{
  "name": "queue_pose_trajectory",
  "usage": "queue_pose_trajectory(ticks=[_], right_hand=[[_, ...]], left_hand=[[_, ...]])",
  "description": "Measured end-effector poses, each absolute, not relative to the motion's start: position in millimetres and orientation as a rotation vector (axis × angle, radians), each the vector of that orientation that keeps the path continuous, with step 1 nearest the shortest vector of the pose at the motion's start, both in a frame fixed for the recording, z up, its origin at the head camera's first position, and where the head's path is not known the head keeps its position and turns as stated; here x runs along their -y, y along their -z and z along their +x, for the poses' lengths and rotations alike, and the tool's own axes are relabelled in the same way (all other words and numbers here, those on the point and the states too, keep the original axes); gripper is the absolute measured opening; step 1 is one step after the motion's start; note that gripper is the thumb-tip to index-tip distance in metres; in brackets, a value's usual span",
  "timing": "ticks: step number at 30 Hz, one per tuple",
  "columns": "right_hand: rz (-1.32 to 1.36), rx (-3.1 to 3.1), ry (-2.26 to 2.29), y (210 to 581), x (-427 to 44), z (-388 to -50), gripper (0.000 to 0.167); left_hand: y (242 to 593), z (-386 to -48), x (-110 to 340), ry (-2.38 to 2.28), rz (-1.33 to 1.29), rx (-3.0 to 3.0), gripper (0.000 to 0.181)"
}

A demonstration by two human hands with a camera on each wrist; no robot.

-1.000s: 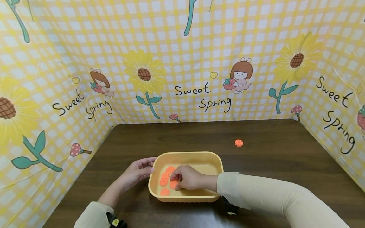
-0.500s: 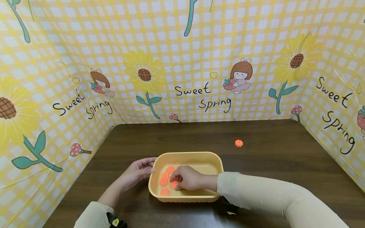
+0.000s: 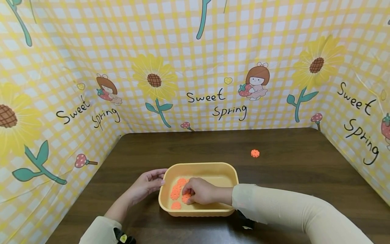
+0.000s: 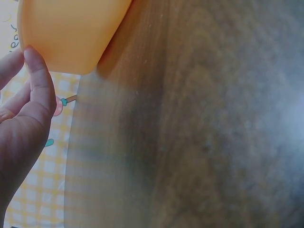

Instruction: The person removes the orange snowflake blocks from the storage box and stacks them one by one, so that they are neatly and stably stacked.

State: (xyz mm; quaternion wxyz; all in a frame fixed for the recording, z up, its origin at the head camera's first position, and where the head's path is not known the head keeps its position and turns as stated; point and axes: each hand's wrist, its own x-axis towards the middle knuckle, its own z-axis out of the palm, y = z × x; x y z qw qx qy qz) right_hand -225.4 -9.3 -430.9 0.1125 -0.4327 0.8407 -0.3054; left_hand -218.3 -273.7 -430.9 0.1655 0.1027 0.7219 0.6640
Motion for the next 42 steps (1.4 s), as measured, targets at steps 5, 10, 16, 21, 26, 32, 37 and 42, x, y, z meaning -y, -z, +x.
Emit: queue_pose_trajectory(ticks=[5,10,16,21,26,32,37,42], right_hand=[[-1.233,-2.463,0.895,429,9,-227,0.019],[-1.173,-2.454,0.934,424,7,-231,0.02],[-1.221,-2.461,0.964,418,1,-236,0.022],[-1.254,-2.454,0.969,413,-4,-240,0.023],[-1.283,-2.432,1.001,408,-10,-240,0.025],[-1.323,-2.419,1.052,407,-18,-243,0.03],[-1.36,-2.436,1.109,408,-27,-248,0.033],[-1.32,-2.45,1.182,404,-37,-251,0.033]], left_hand=[[431,-218,274,-1.887,0.277,-2.061,0.057],[431,-218,274,-1.894,0.261,-2.056,0.057],[432,-217,274,-1.894,0.28,-2.054,0.058],[432,-217,274,-1.9,0.264,-2.055,0.058],[432,-217,273,-1.899,0.274,-2.06,0.057],[432,-217,274,-1.892,0.272,-2.061,0.058],[431,-217,274,-1.891,0.267,-2.062,0.059],[431,-217,274,-1.882,0.29,-2.061,0.059]])
